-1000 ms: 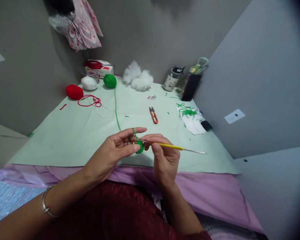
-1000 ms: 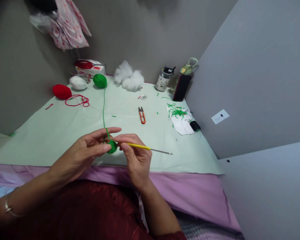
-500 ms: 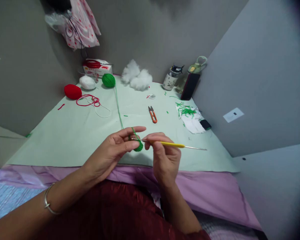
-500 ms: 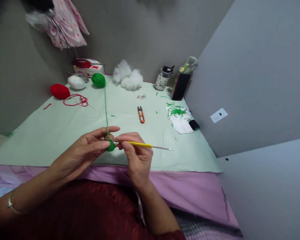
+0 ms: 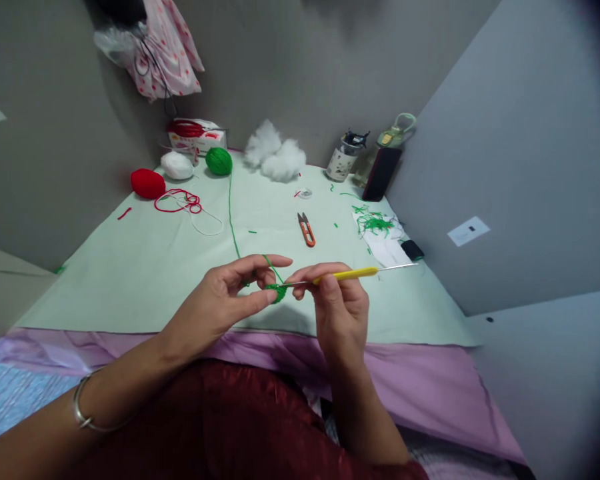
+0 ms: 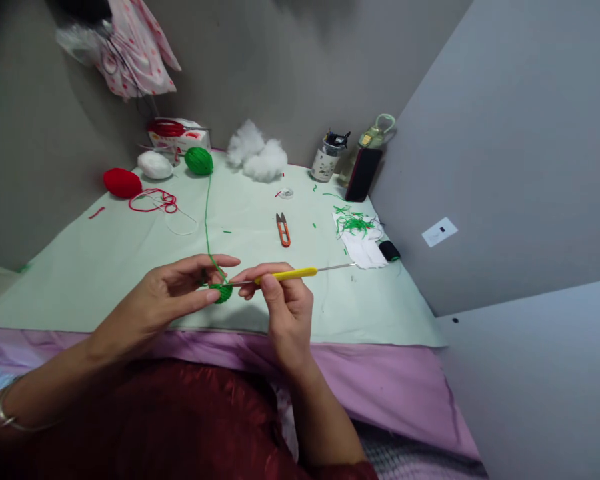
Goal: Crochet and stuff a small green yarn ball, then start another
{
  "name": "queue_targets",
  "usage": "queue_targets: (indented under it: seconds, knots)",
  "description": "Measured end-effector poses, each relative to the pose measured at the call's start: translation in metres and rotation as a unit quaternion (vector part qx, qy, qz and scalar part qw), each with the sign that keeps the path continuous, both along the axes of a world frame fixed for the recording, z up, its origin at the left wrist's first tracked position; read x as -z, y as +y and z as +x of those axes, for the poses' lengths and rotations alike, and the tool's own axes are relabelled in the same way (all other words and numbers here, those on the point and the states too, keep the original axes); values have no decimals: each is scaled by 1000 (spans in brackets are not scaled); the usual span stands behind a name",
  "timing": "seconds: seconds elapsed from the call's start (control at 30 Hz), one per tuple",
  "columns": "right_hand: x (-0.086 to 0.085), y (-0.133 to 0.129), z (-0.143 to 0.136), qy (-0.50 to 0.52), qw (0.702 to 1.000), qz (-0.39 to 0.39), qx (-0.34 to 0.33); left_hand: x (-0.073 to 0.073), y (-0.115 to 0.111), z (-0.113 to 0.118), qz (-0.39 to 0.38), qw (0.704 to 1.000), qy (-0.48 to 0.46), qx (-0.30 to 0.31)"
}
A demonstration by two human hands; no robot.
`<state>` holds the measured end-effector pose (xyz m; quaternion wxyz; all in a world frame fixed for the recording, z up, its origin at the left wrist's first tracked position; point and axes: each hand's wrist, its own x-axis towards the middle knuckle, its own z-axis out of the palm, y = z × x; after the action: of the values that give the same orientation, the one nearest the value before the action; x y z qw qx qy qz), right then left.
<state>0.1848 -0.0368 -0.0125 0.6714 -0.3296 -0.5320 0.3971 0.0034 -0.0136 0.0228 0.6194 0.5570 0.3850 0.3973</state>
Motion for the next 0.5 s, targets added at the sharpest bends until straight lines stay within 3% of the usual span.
queue_targets:
  seconds: [0.17, 0.23, 0.3, 0.4, 0.43, 0.5]
  knots:
    - [-5, -7, 4, -165, 981, 83, 66, 3, -4, 0, 57, 997, 48, -29]
    - [-4, -10, 3, -246, 952, 150, 98, 6, -5, 3, 82, 994, 51, -59]
    - [1, -12, 0, -334, 905, 216, 148, 9, -7, 6, 83, 993, 33, -80]
    - [10, -12, -5, -423, 828, 283, 235, 11, -7, 10, -3, 998, -44, -50]
    - [13, -11, -7, -425, 820, 294, 248, 11, -6, 11, -58, 995, -81, -24]
    - [14, -9, -8, -373, 850, 284, 240, 11, -4, 10, -166, 975, -150, 18]
